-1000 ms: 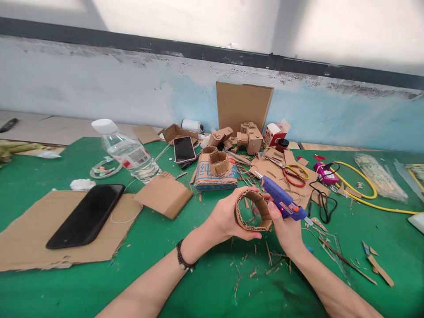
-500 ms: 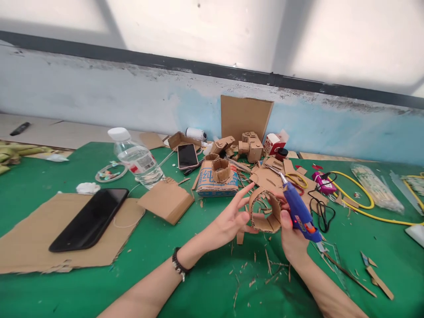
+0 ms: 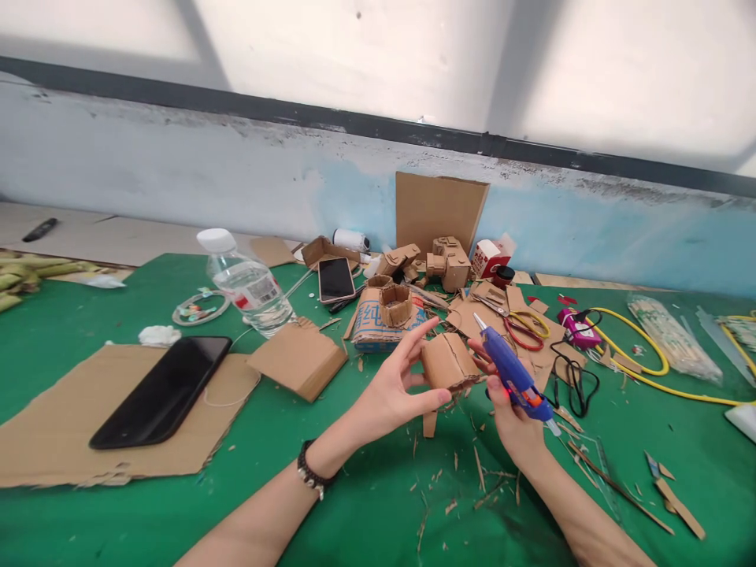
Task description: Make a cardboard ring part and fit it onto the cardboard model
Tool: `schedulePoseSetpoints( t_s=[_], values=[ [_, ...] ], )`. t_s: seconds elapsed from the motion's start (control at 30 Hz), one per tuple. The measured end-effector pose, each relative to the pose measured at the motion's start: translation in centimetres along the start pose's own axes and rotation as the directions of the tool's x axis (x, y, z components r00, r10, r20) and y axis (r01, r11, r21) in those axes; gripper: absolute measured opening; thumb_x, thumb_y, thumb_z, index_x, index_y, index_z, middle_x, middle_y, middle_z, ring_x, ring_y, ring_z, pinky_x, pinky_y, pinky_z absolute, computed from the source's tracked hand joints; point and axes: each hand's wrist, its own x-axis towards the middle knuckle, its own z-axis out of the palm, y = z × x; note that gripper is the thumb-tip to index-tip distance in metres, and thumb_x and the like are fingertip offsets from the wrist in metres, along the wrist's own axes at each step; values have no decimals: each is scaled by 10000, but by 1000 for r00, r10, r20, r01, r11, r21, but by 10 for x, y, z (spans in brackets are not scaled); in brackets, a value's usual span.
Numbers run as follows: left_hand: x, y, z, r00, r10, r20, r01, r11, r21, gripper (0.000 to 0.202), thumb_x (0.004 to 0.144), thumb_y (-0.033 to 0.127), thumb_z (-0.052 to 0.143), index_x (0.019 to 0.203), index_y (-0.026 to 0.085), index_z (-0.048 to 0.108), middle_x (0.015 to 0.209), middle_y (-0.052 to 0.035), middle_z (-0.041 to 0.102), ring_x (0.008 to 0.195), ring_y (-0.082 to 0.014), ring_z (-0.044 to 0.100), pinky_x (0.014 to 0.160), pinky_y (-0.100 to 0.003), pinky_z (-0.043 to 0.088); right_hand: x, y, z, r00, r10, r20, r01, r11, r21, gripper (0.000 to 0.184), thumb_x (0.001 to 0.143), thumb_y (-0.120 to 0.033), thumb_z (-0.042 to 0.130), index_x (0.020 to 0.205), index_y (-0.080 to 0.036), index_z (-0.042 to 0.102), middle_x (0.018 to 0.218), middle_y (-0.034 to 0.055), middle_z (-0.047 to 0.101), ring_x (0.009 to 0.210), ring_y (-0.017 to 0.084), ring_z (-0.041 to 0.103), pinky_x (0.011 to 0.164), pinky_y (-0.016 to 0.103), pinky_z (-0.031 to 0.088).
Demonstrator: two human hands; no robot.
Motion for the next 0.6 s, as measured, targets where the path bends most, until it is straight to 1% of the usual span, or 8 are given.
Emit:
schedulePoseSetpoints(
  t_s=[0.1, 0.13, 0.2, 0.3, 0.4, 0.47, 0.53, 0.6],
  values=[
    [-2, -3, 0, 1000, 20, 8, -21, 994, 104, 854, 843, 423, 964, 1587, 266, 575, 1651, -166, 580, 1543, -388, 588, 1180, -501, 629, 2, -2, 0, 997, 57, 46, -59, 997, 52, 242, 963, -492, 801, 1129, -319, 769, 1063, 54, 835, 1058, 331, 820, 1013, 509, 682],
    [-2, -4, 1, 1000, 24, 14, -26, 992, 121, 802, 849, 414, 959, 1548, 254, 599, 1628, -159, 598, 1520, -378, 608, 1195, -498, 618, 2, -3, 0, 997, 62, 39, -64, 997, 40, 234, 952, -484, 813, 1116, -320, 777, 1066, 49, 835, 1043, 327, 820, 990, 486, 684],
    [-2, -6, 1, 999, 12, 37, -16, 993, 116, 783, 846, 424, 963, 1518, 242, 605, 1578, -148, 638, 1463, -361, 654, 1213, -499, 602, 2, -4, 0, 998, 58, 35, -58, 998, -2, 230, 937, -459, 835, 1105, -310, 783, 1047, 40, 835, 977, 309, 817, 928, 441, 682],
    [0, -8, 1, 999, 20, 41, -23, 996, 82, 695, 927, 555, 873, 1496, 234, 635, 1546, -149, 671, 1449, -359, 662, 1216, -509, 593, 1, -4, 1, 996, 37, 78, -36, 999, -20, 254, 935, -421, 843, 1141, -298, 759, 1049, 36, 841, 909, 282, 808, 908, 424, 665],
    [3, -10, 1, 998, 48, -30, -44, 994, 104, 579, 1003, 650, 739, 1397, 226, 723, 1630, -166, 615, 1552, -388, 568, 1215, -514, 584, -1, -3, 3, 996, 8, 94, -9, 1000, 5, 244, 943, -404, 833, 1151, -315, 740, 1035, 23, 840, 867, 266, 801, 891, 415, 658],
    [5, -11, 1, 999, 17, -45, -13, 997, 78, 638, 962, 665, 787, 1426, 233, 711, 1689, -169, 567, 1574, -398, 548, 1220, -514, 577, -2, -3, 5, 995, -6, 101, 6, 1000, -4, 245, 957, -392, 819, 1178, -321, 739, 1039, 20, 835, 863, 259, 799, 862, 394, 659],
    [6, -13, 2, 999, -37, -27, 37, 999, -12, 787, 901, 671, 855, 1525, 245, 637, 1685, -181, 571, 1546, -394, 586, 1236, -522, 560, -4, -5, 7, 995, -16, 102, 18, 999, -26, 251, 970, -381, 807, 1204, -315, 742, 1036, 20, 831, 846, 246, 796, 827, 368, 660],
    [7, -14, 5, 995, -90, -32, 86, 990, -111, 943, 818, 661, 937, 1581, 245, 572, 1665, -199, 582, 1527, -394, 606, 1252, -527, 539, -6, -6, 9, 994, -31, 103, 36, 998, -45, 267, 974, -385, 806, 1221, -308, 742, 1030, 17, 830, 836, 236, 796, 806, 351, 666]
  ],
)
